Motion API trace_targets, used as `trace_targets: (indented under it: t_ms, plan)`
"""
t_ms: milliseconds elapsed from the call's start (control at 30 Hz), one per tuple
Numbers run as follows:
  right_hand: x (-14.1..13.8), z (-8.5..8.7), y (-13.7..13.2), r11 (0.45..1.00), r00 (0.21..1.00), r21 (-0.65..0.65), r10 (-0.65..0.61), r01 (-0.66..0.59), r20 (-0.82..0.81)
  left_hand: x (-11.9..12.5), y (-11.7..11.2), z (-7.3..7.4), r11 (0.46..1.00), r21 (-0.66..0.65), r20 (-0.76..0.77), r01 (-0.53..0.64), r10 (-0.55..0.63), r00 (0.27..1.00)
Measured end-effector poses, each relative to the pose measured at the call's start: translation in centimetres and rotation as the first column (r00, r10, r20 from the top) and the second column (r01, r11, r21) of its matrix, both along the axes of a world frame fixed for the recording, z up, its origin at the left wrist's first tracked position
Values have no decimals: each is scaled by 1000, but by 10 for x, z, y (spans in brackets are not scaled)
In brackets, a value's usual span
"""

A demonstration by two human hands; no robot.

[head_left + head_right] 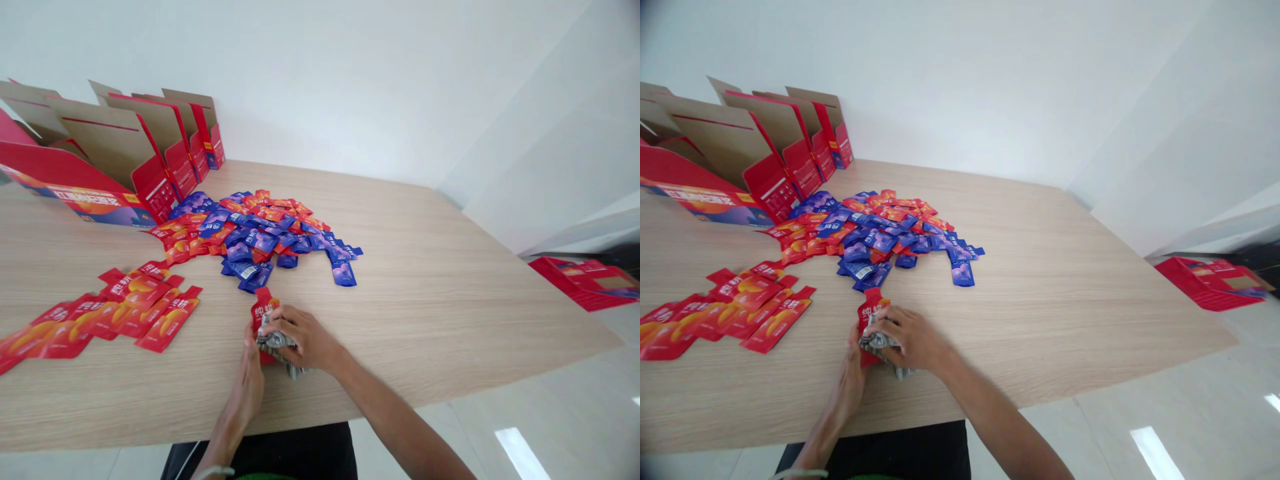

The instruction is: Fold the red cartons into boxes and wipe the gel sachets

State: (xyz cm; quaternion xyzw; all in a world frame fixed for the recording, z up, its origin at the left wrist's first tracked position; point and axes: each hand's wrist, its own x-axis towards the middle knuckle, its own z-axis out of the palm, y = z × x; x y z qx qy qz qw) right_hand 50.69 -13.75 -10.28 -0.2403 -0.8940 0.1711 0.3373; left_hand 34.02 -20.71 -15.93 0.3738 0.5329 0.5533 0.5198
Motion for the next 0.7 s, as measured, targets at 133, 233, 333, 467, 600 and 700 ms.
trace_targets:
  t_ms: [133, 233, 333, 467, 600, 700]
  plan:
    - [-4, -5, -2, 999, 999, 37, -5, 3, 52, -2, 0, -4, 995, -72, -24, -67, 66, 998]
    - [-4, -2, 1, 988, 987, 26, -153, 155, -46, -1, -3, 4, 1000, -1, -56, 25, -25, 998]
    - [0, 2, 3, 968, 960, 2, -249, 251, -129, 1, -5, 16, 990, 62, -61, 130, -126, 990]
    - [4, 6, 2, 984, 975, 19, -174, 178, -138, 2, -5, 17, 993, 60, -44, 106, -104, 994]
    - [4, 5, -1, 995, 999, 87, 35, -37, 26, -1, -5, 3, 1000, 10, -37, -13, 14, 999]
    - [2, 4, -1, 989, 992, 125, 67, -80, 107, -3, -5, -3, 999, -11, -27, -39, 38, 999]
